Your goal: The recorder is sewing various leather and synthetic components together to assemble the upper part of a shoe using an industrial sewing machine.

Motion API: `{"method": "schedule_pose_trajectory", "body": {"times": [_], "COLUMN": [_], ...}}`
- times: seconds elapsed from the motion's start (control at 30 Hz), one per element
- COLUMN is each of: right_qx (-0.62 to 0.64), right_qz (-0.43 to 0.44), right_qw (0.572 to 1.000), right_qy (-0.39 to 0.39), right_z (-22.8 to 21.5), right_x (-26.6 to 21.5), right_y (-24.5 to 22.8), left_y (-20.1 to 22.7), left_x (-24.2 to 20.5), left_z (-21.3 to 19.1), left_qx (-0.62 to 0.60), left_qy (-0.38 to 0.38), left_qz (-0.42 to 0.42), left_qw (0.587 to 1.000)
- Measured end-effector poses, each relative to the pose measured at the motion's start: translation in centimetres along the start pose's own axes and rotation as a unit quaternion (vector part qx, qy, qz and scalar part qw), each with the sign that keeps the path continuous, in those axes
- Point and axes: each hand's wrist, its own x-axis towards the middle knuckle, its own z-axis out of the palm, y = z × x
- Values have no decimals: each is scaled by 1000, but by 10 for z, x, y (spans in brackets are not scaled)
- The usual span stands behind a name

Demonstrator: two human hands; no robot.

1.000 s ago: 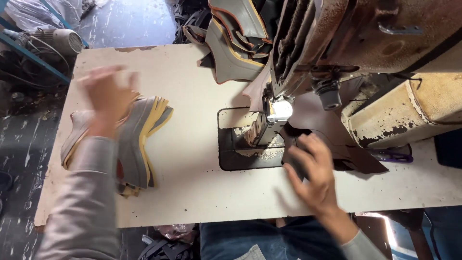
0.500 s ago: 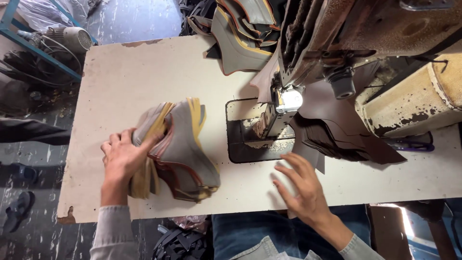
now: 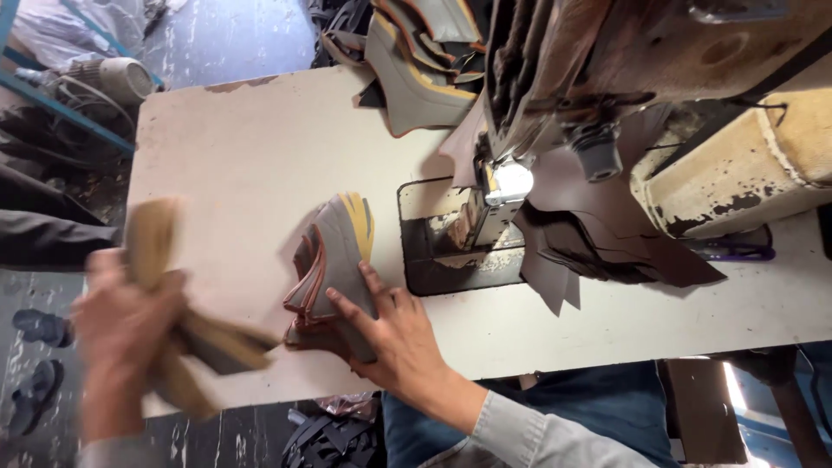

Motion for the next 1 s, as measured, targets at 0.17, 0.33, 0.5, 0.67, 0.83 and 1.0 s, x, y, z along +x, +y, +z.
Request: {"method": "schedule_pose_trajectory", "body": {"times": [0.17,0.33,0.5,0.67,0.83,1.0], "right_qx": [-11,159,157,13,-140,-81], "right_qz": [7,-49,137,175,266,294], "right_qw": [999,986,978,963,934,930], "right_qy": [30,-2,31,207,194,204], "right_z": [5,-61,-133,-199,-168,-173], "right_x": [5,-15,-60,-18,-5,-13], "right_y": [-12,-1,76,154,249,263], "left_y": [59,130,133,137,142,156], "left_x": [-52,-62,-74,-90,-103,-110], "left_z": [-44,15,92,108,86,76], "left_qx": [-228,10,117,144,149,65], "left_qy": [4,-44,190,259,245,213], "left_qz": [92,95,248,243,270,319], "left_qw": [969,994,943,924,919,921]}}
